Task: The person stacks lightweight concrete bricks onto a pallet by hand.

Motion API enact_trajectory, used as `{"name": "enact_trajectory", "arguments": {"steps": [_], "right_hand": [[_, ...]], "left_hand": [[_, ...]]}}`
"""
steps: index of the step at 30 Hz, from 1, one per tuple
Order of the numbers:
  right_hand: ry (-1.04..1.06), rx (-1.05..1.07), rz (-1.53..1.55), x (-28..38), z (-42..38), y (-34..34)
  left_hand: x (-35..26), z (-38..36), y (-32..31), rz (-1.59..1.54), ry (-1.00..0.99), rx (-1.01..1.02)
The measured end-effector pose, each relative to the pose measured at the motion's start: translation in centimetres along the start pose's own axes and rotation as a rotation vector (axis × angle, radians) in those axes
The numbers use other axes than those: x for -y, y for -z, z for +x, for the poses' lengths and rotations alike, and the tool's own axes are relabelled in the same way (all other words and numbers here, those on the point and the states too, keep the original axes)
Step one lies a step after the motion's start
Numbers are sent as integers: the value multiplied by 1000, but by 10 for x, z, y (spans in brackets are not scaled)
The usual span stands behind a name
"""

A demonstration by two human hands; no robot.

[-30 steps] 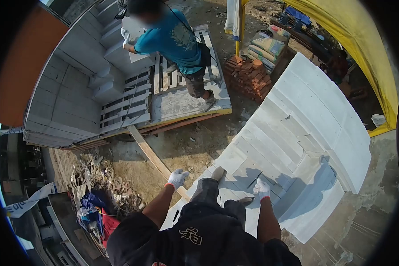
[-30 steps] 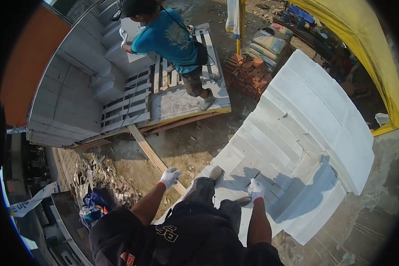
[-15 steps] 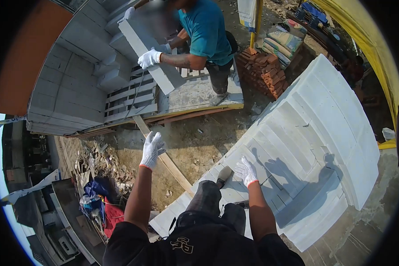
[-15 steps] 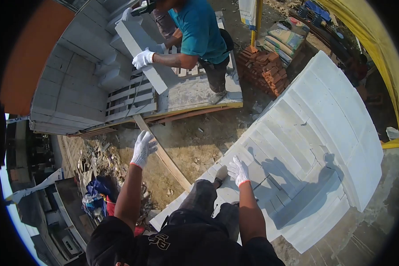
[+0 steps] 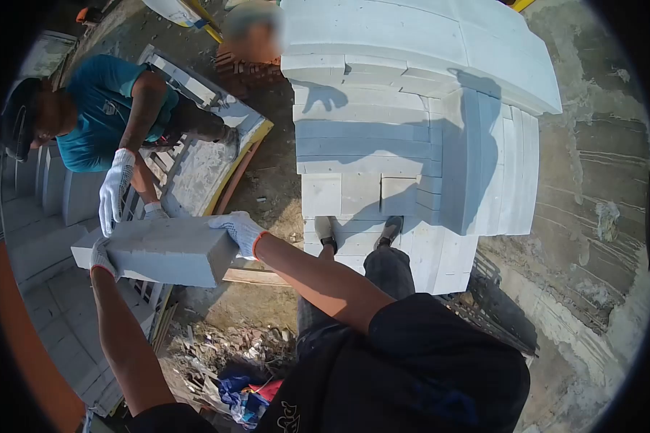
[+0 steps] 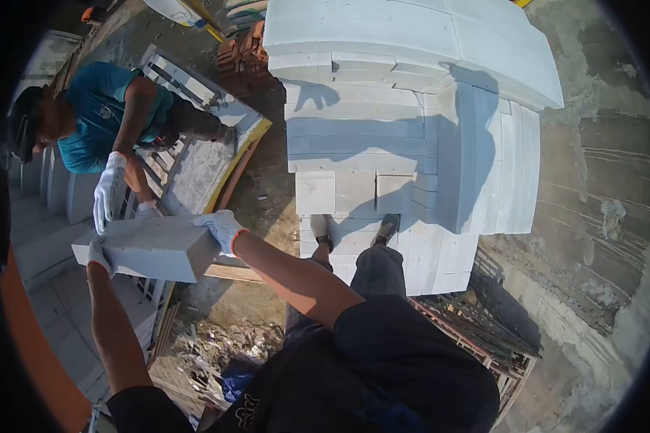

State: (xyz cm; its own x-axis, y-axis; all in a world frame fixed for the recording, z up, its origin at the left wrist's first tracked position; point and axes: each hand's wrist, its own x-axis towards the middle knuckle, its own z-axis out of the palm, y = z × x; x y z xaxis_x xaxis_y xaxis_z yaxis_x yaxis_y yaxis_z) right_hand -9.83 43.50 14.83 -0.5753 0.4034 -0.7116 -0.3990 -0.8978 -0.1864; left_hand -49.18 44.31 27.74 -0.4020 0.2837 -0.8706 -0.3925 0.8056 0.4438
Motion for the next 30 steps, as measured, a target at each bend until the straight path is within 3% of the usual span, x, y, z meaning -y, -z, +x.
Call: {"name": "enact_trajectory", "arguments": {"steps": [1,2,4,6,7,8,9,10,11,12,15,16,18,19,20,22,23,25,26,28,30], "right_hand": [[58,-103,-7,-5,-23,12],[119,-209,-20,-7,-43,29],[207,-271,-17,-46,-39,96],[-28,-20,283,-41,-90,155],[-98,-137,245,-32,-118,178],[40,-90,343,-60,-109,235],[187,-189,177,-52,-122,262],[122,-195,283,-31,-140,291],[121,-323,238,-39,-136,336],[-17,-473,243,-26,-145,365],[-39,-545,498,-9,-148,455],[98,-644,294,-17,-134,500],[192,-641,393,-6,-120,564],[277,-648,226,12,-125,581],[125,-865,101,48,-138,572],[304,-745,288,52,-132,634],[288,-742,279,60,-137,626],[424,-943,719,84,-164,586],[403,-945,714,64,-166,586],[571,-944,434,24,-158,589],[413,-924,205,-6,-160,556]], "left_hand": [[27,-16,-11,-115,-28,-172],[60,-4,3,-74,-222,-255],[126,-67,-67,-177,-231,-339],[196,-89,-107,-307,-247,-270],[230,-85,-119,-343,-224,-244],[262,-81,-134,-390,-204,-222],[288,-83,-168,-365,-219,-209],[312,-79,-206,-340,-233,-193],[337,-63,-232,-325,-174,-126],[364,-34,-250,-319,-91,-109],[417,29,-346,-297,45,-78],[437,57,-373,-310,118,-10],[464,102,-430,-315,201,16],[471,118,-459,-295,214,47],[478,132,-485,-283,228,75],[483,150,-533,-311,250,138],[479,152,-557,-306,251,135],[478,157,-588,-313,253,128],[479,154,-589,-345,218,221],[476,157,-594,-381,282,354],[489,164,-590,-242,245,373]]}}
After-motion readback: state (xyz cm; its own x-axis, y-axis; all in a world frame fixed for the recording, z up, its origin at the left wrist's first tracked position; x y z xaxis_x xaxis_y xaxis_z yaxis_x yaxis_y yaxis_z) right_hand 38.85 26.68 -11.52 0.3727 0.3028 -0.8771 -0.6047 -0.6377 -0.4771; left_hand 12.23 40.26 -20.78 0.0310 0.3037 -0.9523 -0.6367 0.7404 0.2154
